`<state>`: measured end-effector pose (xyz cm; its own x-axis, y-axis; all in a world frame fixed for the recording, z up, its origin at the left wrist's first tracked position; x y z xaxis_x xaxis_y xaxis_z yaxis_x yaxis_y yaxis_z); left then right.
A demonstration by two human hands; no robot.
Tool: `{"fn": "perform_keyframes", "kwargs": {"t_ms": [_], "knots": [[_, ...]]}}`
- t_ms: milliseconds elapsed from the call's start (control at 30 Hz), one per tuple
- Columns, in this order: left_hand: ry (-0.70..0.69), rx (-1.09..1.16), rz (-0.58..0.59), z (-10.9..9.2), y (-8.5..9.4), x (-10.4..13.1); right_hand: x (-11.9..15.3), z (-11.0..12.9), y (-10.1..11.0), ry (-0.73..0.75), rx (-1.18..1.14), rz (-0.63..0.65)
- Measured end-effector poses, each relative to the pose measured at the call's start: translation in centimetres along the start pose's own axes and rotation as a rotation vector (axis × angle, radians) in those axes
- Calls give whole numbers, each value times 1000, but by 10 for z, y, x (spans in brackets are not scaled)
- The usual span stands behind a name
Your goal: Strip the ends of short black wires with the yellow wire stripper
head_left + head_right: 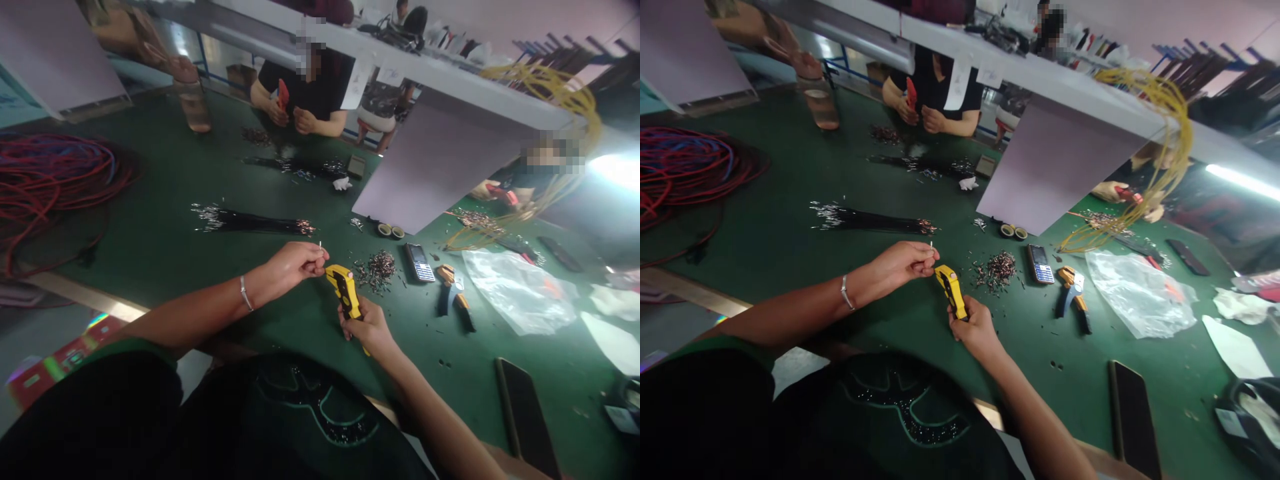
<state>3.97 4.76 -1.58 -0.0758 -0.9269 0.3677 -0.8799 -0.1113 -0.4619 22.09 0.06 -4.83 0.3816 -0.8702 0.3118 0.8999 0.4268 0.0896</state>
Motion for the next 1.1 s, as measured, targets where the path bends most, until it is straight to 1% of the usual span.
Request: {"fn": "perform_keyframes", "kwargs": {"t_ms": [100, 267, 400, 533, 600, 733, 900, 1100], "knots": [[-24, -13, -11, 1, -1, 1, 0, -3, 0, 11, 64, -28], [-102, -46, 3, 0, 1, 2, -5, -6, -3, 45, 175, -85], [-152, -51, -17, -4, 4, -1, -11, -2, -6, 59, 202, -124], [-120, -11, -22, -5, 9, -6, -11, 2, -11, -28, 81, -38], [-111, 10, -11, -5, 11, -9, -11, 4, -13, -50, 72, -23], [-151, 7, -22, -6, 18, -15, -16, 9, -15, 8, 229, -116], [-198, 0, -47, -5, 23, -24, -25, 12, -14, 62, 356, -219], [-210, 13, -38, -3, 21, -27, -32, 10, -15, 15, 336, -195]]}}
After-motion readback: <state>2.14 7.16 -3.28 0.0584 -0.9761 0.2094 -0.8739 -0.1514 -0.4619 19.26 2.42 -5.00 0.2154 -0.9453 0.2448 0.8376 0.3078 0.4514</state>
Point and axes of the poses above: each hand's wrist, its own x-axis away from the middle knuckle, its own y-axis out of the back of the hand, z = x × y, the point moved 4 cm from there along -x, towards the middle knuckle, and after that the axes turned 5 degrees about -y, right-handed, at the moved point
